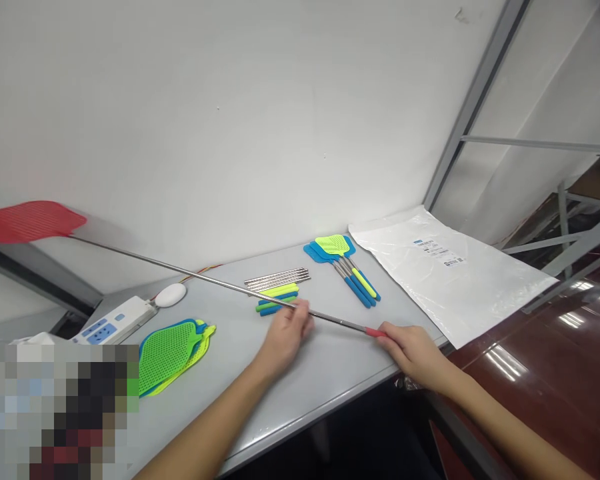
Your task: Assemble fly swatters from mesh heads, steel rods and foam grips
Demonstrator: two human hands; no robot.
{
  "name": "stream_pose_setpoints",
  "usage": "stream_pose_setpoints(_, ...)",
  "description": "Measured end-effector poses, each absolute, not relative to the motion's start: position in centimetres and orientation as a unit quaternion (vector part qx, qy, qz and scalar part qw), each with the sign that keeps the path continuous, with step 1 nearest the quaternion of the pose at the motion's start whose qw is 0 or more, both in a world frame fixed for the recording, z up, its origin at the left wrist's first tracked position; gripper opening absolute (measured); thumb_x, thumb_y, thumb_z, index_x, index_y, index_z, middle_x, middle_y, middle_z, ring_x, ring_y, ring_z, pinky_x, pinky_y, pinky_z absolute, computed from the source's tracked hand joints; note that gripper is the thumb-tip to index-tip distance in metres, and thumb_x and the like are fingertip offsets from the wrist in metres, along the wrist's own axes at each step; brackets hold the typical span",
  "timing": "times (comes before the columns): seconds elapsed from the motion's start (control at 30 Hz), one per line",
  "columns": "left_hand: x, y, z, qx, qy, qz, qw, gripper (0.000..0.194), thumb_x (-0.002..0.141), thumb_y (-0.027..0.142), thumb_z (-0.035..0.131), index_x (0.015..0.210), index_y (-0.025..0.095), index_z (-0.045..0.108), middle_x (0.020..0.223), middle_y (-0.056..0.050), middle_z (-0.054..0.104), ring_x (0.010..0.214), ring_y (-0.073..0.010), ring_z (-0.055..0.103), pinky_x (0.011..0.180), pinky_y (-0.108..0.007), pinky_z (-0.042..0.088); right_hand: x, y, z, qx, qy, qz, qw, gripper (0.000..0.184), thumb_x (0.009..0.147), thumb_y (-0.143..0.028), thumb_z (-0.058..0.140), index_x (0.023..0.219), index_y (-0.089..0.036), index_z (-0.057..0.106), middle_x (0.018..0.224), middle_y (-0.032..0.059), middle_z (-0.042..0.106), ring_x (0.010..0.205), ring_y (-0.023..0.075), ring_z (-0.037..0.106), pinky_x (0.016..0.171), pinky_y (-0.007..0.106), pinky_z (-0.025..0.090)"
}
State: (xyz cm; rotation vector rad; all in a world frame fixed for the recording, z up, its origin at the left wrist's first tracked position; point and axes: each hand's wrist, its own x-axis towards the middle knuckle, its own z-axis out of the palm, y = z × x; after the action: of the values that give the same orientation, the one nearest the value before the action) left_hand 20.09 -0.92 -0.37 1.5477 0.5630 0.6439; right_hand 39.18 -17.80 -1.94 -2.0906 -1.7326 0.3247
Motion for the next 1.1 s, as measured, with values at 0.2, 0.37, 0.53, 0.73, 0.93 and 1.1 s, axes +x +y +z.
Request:
stream_pose_setpoints(0.2, 20.3, -2.5, 0.1, 0.721, 0.206, 0.226, 0.621, 0.046, 0.093, 0.05, 0.039, 0.058, 0.019, 0.041, 0.051, 0.003, 0.038, 0.048, -0.0105, 0.031, 0.048, -0.025, 0.027, 36.5, -16.0, -1.3, -0.726, -0.631, 0.16, 0.222, 0.036, 0.098, -0.045, 0.025, 0.076, -0.023, 0.043, 0.06, -0.0014, 0.053, 0.055, 0.0159, 0.05, 0.054, 0.026, 0.027)
stream_pose_setpoints(0.37, 19.4, -0.9, 0.5, 0.717, 0.208, 0.26, 0.613, 0.054, 0.092, 0.055, 0.035, 0.053, 0.019, 0.041, 0.051, 0.002, 0.038, 0.05, -0.0114, 0.034, 0.051, -0.026, 0.03, 36.6, -16.0, -1.4, -0.722, -0.617, 0.192, 0.246, 0.037, 0.098, -0.047, 0.027, 0.076, -0.023, 0.044, 0.061, -0.0024, 0.051, 0.058, 0.0161, 0.051, 0.056, 0.026, 0.029)
stream_pose_setpoints(0.53, 18.4, 1.8, 0.8, 0.598, 0.276, 0.47, 0.587, 0.056, 0.092, 0.06, 0.031, 0.056, 0.019, 0.042, 0.05, 0.003, 0.033, 0.047, -0.0104, 0.032, 0.046, -0.024, 0.027, 37.9, -16.8, -1.8, -0.722, -0.617, 0.204, 0.237, 0.036, 0.098, -0.048, 0.028, 0.081, -0.023, 0.05, 0.064, -0.0015, 0.053, 0.061, 0.0174, 0.052, 0.058, 0.027, 0.03)
stream_pose_setpoints(0.73, 17.1, 5.0, 1.1, 0.501, 0.303, 0.579, 0.568, 0.048, 0.093, 0.054, 0.037, 0.059, 0.019, 0.039, 0.051, 0.004, 0.034, 0.045, -0.0088, 0.032, 0.043, -0.022, 0.026, 39.7, -17.4, -2.4, -0.739, -0.612, 0.173, 0.221, 0.034, 0.097, -0.048, 0.032, 0.085, -0.024, 0.052, 0.063, -0.0016, 0.052, 0.061, 0.018, 0.052, 0.059, 0.029, 0.031)
stream_pose_setpoints(0.93, 17.9, 3.6, -0.1, 0.525, 0.319, 0.538, 0.577, 0.052, 0.09, 0.059, 0.037, 0.056, 0.019, 0.038, 0.048, 0.005, 0.031, 0.044, -0.0091, 0.031, 0.043, -0.022, 0.026, 40.5, -17.7, -3.6, -0.751, -0.61, 0.142, 0.208, 0.036, 0.097, -0.048, 0.031, 0.074, -0.024, 0.042, 0.058, -0.0036, 0.047, 0.055, 0.0159, 0.049, 0.057, 0.028, 0.029)
stream_pose_setpoints(1.1, 19.6, 0.7, -0.6, 0.582, 0.295, 0.435, 0.62, 0.054, 0.087, 0.064, 0.039, 0.054, 0.021, 0.033, 0.046, 0.007, 0.021, 0.042, -0.009, 0.028, 0.044, -0.024, 0.021, 40.7, -17.7, -3.8, -0.756, -0.609, 0.135, 0.199, 0.037, 0.097, -0.05, 0.028, 0.074, -0.024, 0.039, 0.059, -0.0032, 0.047, 0.056, 0.0167, 0.049, 0.057, 0.029, 0.028)
